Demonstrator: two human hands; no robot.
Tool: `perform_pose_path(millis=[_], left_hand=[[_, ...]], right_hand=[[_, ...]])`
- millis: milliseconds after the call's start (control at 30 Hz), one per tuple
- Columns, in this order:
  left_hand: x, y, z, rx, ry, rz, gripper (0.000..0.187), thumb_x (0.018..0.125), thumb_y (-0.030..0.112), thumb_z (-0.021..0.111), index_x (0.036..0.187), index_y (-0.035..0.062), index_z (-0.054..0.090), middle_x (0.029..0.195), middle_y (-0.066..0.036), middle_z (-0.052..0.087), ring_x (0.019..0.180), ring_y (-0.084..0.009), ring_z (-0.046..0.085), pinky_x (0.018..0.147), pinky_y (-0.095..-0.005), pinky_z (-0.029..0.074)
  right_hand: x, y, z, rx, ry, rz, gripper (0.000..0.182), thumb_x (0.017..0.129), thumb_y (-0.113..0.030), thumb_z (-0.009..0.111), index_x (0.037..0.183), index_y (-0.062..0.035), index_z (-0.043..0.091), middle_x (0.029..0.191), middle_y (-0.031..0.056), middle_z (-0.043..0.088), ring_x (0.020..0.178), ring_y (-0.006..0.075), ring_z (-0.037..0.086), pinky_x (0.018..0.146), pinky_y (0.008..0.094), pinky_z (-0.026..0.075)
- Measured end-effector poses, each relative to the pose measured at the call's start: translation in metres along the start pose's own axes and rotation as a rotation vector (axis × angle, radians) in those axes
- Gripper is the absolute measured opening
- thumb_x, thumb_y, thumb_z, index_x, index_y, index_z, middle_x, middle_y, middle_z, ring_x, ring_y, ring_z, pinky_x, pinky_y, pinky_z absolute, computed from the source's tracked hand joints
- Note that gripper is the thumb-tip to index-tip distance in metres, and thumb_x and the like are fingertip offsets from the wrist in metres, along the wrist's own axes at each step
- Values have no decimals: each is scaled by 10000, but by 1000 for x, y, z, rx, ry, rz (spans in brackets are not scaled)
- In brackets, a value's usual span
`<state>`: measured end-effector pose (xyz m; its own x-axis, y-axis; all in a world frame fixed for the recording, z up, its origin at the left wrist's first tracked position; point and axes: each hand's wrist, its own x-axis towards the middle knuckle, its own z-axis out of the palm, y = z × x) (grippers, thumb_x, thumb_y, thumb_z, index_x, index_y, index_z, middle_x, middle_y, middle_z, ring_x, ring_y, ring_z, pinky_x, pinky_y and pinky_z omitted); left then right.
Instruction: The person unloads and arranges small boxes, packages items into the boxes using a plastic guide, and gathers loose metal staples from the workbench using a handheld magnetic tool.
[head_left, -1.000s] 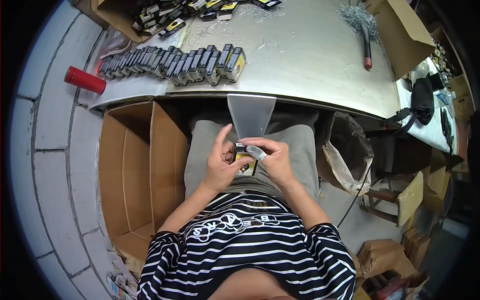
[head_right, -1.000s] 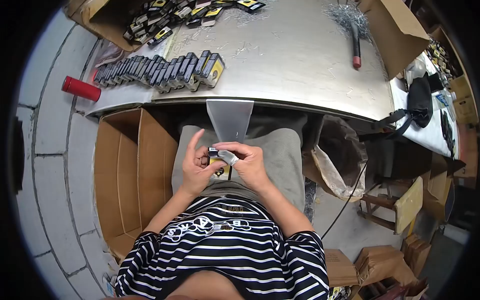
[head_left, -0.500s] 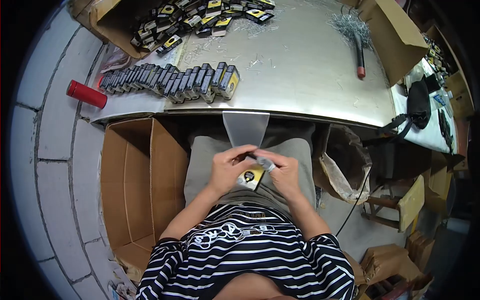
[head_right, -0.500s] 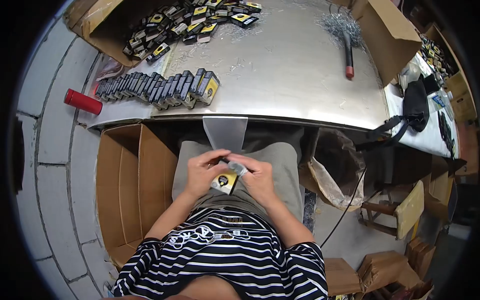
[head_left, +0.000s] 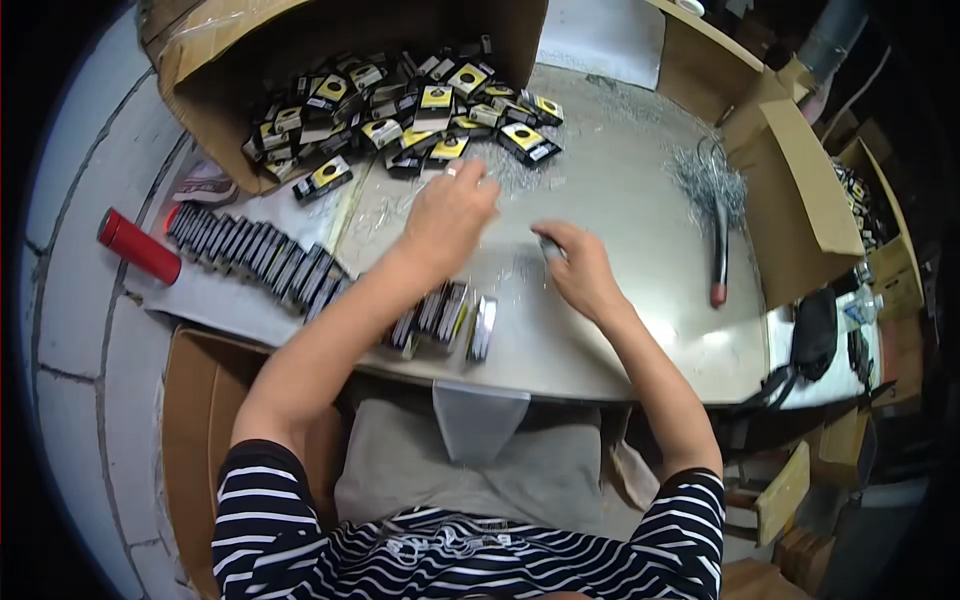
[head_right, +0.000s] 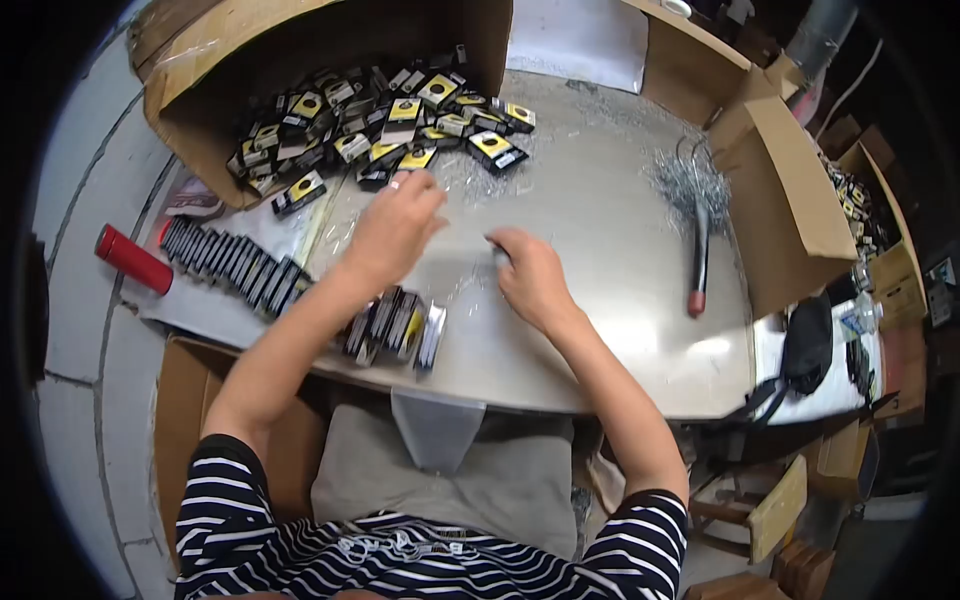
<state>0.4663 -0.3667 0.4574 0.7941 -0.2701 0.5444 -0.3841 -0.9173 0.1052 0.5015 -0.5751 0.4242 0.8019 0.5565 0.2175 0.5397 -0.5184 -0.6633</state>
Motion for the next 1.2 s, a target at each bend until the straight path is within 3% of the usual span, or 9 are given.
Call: perform_pose_path(millis=[33, 233, 433, 533, 633, 733, 867, 967, 1200], left_hand=[[20, -21, 8, 174, -185, -31, 330, 738, 49, 654, 1061, 49, 589, 1085, -142, 546, 1036, -322, 542, 811, -409, 480], [60, -132, 84, 425, -405, 279, 269, 763, 44, 589, 1027, 77, 553, 1136, -138, 528, 1005, -317, 587, 681, -420, 523], [59, -92, 48, -309, 136, -124, 374, 724, -72, 496, 1062, 36, 616, 1190, -160, 589, 916, -293, 651, 811, -355, 518], [29, -37, -32, -1221, -31, -389, 436, 768, -92, 513, 1191, -21, 589, 1168, -89, 611, 1034, -176, 607, 888, -287, 464], [-37, 28, -81, -1497, 159, -430, 370, 796, 12, 679, 1159, -14, 615, 1007, -63, 651, 891, -106, 596, 790, -243, 484], [-125, 71, -100, -1322, -49, -866, 244, 827, 120, 700, 1017, -26, 651, 842, -31, 662, 730, -70, 603, 606, -229, 492], [-255, 108, -78, -1459, 100, -1025, 281, 873, 188, 640, 1077, -6, 634, 946, -31, 657, 837, -90, 604, 751, -259, 489], [-335, 108, -49, -1551, -202, -1351, 304, 893, 157, 601, 1153, 1, 586, 1028, -45, 638, 924, -107, 596, 816, -269, 479], [-352, 118, 56, -1139, -683, -811, 267, 844, 195, 665, 1050, 28, 640, 922, -43, 649, 777, -153, 604, 709, -308, 495]], right_hand=[[35, 7, 5, -8, -3, -9, 381, 787, 26, 517, 1158, 2, 599, 1175, 177, 621, 1136, 336, 574, 993, 371, 436], [110, 62, 51, -569, -35, -206, 654, 751, -14, 546, 1386, -102, 419, 1465, 154, 360, 1342, 389, 329, 1102, 390, 312], [4, 21, 16, -281, -255, -120, 624, 725, 66, 478, 1333, -72, 493, 1463, 172, 366, 1373, 344, 310, 1129, 401, 279], [-35, 26, -9, -11, -65, -41, 642, 719, 84, 424, 1334, -83, 506, 1456, 186, 380, 1380, 301, 320, 1138, 371, 251], [-45, 40, 14, 1, 149, 89, 552, 796, -52, 492, 1344, -110, 501, 1451, 204, 376, 1361, 327, 338, 1126, 386, 269], [-46, -1, 44, -336, 106, -91, 482, 840, -146, 543, 1322, -120, 522, 1434, 201, 392, 1353, 346, 337, 1108, 397, 296], [-68, -20, 48, -331, -1, -107, 427, 842, -143, 538, 1263, -81, 570, 1385, 166, 474, 1309, 289, 424, 1077, 371, 348], [-88, -8, 24, 184, -54, -6, 386, 835, -84, 521, 1210, -44, 604, 1375, 155, 493, 1267, 271, 480, 1057, 348, 370], [-114, -53, 89, -240, 263, 39, 446, 745, -48, 593, 1190, -51, 609, 1338, 139, 517, 1292, 352, 406, 1082, 398, 335]])
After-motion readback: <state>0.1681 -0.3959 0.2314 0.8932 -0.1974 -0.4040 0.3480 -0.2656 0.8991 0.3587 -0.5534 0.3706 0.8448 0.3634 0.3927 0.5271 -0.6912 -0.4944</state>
